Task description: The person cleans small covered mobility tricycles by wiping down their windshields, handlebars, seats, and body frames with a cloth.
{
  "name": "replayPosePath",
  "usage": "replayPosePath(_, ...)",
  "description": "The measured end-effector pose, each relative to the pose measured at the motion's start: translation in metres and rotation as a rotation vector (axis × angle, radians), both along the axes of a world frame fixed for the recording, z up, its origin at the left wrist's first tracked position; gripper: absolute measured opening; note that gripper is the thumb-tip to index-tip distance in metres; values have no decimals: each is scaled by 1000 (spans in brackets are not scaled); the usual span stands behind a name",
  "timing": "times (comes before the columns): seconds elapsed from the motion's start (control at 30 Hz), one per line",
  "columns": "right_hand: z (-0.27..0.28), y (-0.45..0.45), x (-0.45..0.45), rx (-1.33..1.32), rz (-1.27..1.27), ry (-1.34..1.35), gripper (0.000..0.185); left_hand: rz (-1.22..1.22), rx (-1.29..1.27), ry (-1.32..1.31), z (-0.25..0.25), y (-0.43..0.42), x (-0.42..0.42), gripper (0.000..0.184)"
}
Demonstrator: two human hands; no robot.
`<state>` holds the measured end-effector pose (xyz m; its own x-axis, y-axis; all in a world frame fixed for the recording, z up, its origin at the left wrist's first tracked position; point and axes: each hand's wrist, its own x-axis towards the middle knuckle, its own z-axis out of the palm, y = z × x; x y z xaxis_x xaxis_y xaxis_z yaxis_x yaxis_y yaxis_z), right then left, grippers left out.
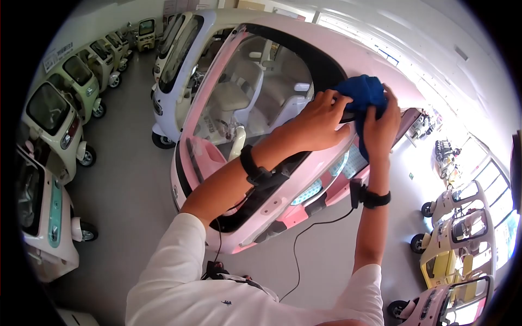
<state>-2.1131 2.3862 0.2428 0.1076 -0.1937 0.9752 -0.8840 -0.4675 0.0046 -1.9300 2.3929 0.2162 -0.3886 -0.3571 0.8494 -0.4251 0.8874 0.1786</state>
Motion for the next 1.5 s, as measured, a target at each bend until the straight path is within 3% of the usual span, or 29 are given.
replayPosePath(0.1, -31, 24, 30, 6, -193, 238, 55, 23, -135, -96, -12, 5, 11, 45)
replayPosePath(0.13, -40, 33, 33, 38, -174, 265, 56, -34, -32, 10, -26, 0, 11, 42)
replayPosePath(0.3, -20, 28, 13, 115, -59, 303, 61, -97, -97, 34, -8, -3, 17, 49)
replayPosePath(0.37, -3, 20, 5, 97, -60, 290, 60, -139, -152, 62, -2, -6, 10, 54)
replayPosePath(0.47, 15, 3, -7, 109, 24, 244, 53, 135, -407, -127, 6, -4, 5, 66)
replayPosePath(0.6, 30, -17, -17, 107, 169, 206, 42, 102, -165, -199, 31, -2, 13, 60)
replayPosePath(0.7, 52, -31, -20, 166, 274, 110, 39, 96, -169, -117, 46, -21, 10, 58)
replayPosePath(0.73, 58, -38, -24, 242, 292, 38, 34, 109, -303, -72, 48, -35, 6, 60)
replayPosePath(0.77, 65, -47, -28, 297, 290, -51, 31, 71, -214, -118, 50, -44, 7, 64)
replayPosePath(0.93, 78, -79, -42, 308, 325, -105, 33, 84, -287, -114, 38, -63, 0, 68)
replayPosePath(1.17, 58, -49, -29, 199, 62, -27, 45, 106, -330, -37, 34, -54, 4, 54)
replayPosePath(1.33, 16, -13, -5, 7, -158, 113, 53, -3, -150, 9, 7, -34, 7, 52)
replayPosePath(1.5, -45, 13, 10, 109, -139, 138, 70, -2, -194, -67, -18, -12, 16, 46)
